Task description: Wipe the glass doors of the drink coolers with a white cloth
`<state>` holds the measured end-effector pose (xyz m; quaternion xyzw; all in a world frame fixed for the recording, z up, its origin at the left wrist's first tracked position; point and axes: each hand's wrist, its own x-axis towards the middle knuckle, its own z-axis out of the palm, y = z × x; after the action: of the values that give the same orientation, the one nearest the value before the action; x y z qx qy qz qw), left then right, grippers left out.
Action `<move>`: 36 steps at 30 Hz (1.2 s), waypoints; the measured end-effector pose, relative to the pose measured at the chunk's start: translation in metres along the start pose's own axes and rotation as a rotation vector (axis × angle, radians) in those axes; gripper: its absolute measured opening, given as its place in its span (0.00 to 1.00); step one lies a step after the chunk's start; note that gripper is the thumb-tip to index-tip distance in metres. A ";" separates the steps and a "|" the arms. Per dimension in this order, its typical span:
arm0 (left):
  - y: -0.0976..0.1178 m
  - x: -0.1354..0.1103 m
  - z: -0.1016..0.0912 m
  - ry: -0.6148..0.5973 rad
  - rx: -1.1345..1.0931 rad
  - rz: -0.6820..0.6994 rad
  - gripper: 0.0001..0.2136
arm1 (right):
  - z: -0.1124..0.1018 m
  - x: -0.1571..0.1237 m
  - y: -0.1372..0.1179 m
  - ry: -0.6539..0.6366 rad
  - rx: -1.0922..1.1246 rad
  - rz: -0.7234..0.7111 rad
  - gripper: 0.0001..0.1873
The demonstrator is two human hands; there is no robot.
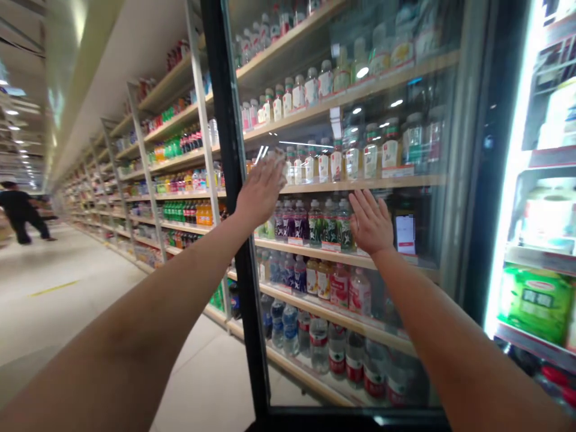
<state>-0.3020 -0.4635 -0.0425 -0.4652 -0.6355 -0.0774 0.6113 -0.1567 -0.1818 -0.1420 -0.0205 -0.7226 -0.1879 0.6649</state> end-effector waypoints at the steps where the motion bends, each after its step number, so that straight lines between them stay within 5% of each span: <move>1: -0.002 0.009 0.000 0.030 -0.005 -0.069 0.27 | 0.000 0.000 0.000 -0.007 0.001 0.003 0.30; 4: 0.013 0.005 0.012 0.049 -0.018 -0.113 0.27 | -0.002 0.001 0.000 -0.024 -0.004 0.008 0.30; 8: 0.045 -0.033 0.027 -0.050 -0.046 0.316 0.25 | -0.001 0.000 0.001 0.005 -0.029 -0.018 0.29; 10: 0.046 -0.034 0.025 -0.072 -0.033 0.459 0.26 | 0.001 0.000 0.001 0.020 -0.030 -0.025 0.30; 17: 0.023 0.014 0.015 0.100 -0.027 -0.083 0.26 | 0.003 -0.002 0.001 0.050 -0.058 -0.041 0.30; 19: 0.037 0.000 0.022 0.063 -0.047 -0.017 0.26 | 0.003 -0.002 0.002 0.048 -0.066 -0.039 0.30; 22: 0.055 -0.026 0.027 -0.081 -0.079 0.338 0.27 | 0.003 -0.002 0.002 0.036 -0.064 -0.044 0.30; 24: 0.052 -0.026 0.024 -0.125 -0.085 0.450 0.27 | 0.003 -0.002 0.003 0.038 -0.059 -0.054 0.31; 31: 0.022 0.014 0.017 0.110 -0.080 -0.246 0.26 | 0.003 -0.003 0.002 0.072 -0.059 -0.068 0.32; 33: 0.033 -0.002 0.022 0.038 -0.091 -0.161 0.25 | 0.002 -0.003 0.002 0.083 -0.062 -0.070 0.31; 36: 0.047 -0.027 0.021 -0.128 -0.101 0.218 0.25 | 0.003 -0.003 0.002 0.081 -0.061 -0.063 0.31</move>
<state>-0.2896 -0.4368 -0.0927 -0.5658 -0.6143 -0.0126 0.5499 -0.1584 -0.1781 -0.1445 -0.0105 -0.6893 -0.2315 0.6864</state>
